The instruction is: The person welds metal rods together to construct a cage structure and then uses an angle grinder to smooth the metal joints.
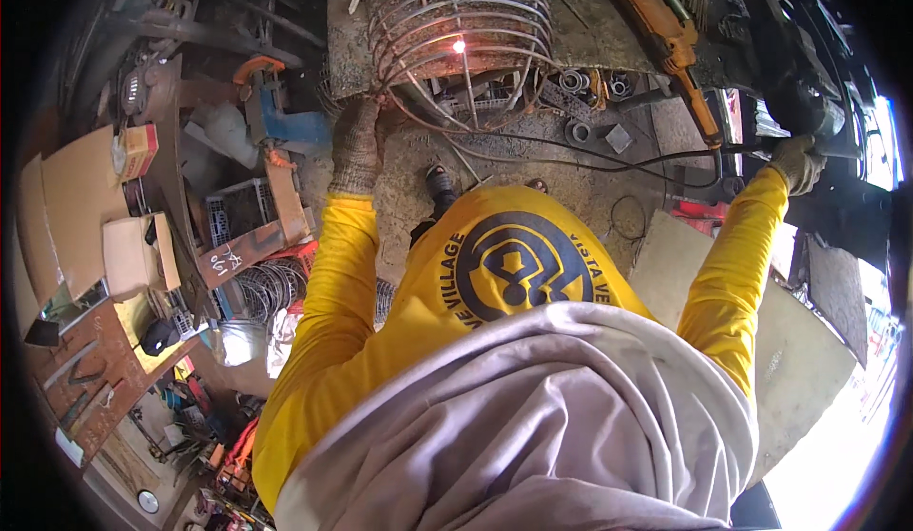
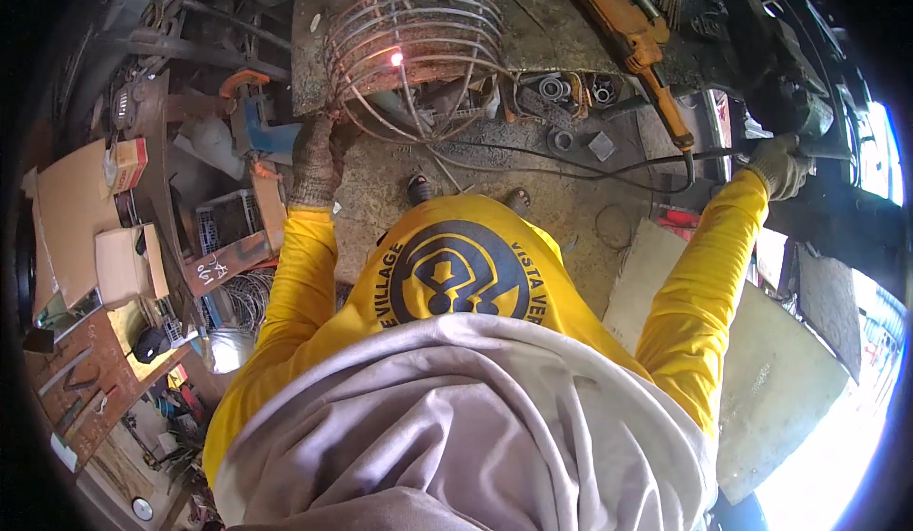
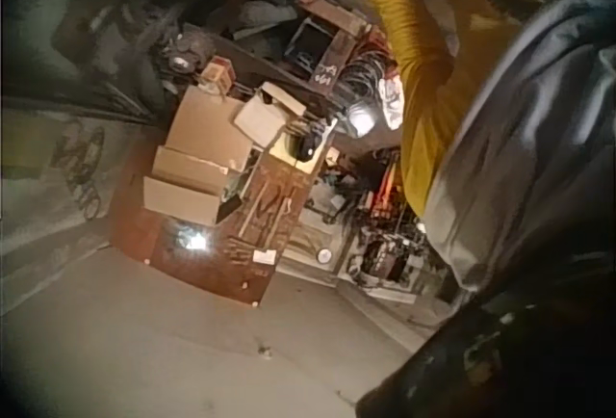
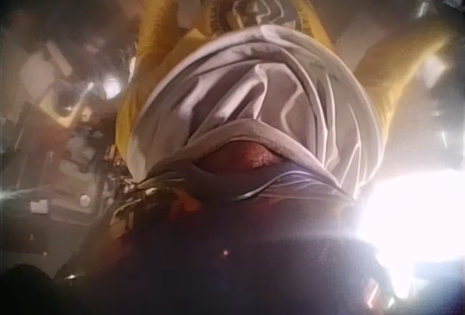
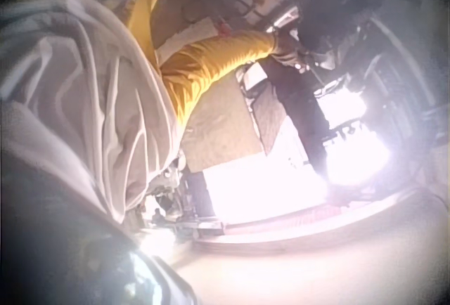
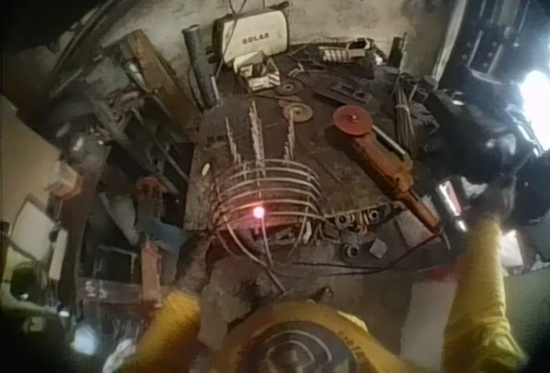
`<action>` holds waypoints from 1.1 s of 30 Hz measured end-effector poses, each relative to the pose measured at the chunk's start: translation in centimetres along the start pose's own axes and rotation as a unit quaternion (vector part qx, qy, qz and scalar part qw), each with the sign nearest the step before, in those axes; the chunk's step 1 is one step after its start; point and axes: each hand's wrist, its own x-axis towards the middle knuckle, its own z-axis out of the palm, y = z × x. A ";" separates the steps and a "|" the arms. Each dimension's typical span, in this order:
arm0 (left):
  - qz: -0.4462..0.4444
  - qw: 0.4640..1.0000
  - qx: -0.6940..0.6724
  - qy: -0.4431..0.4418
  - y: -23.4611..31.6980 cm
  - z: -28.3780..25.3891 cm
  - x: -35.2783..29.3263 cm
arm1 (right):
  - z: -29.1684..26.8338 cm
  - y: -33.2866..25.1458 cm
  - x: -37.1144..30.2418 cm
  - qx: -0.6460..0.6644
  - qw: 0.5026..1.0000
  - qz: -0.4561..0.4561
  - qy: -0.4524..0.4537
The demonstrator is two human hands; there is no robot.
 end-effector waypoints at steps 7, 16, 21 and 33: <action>-0.186 0.949 -0.256 -0.014 0.3 1.4 0.0 | -2.0 -0.2 -0.8 0.008 1.000 0.010 0.009; -0.256 0.917 -0.303 -0.050 5.0 4.6 -1.2 | -7.3 -5.3 -22.6 0.438 0.827 -0.191 -0.296; -0.234 0.859 -0.416 -0.187 3.0 4.8 -0.9 | -6.4 -10.5 -27.3 0.489 0.310 0.360 -0.732; -0.282 0.775 -0.545 -0.150 2.9 5.4 -1.9 | -6.2 -12.7 -28.4 0.465 0.202 0.394 -0.767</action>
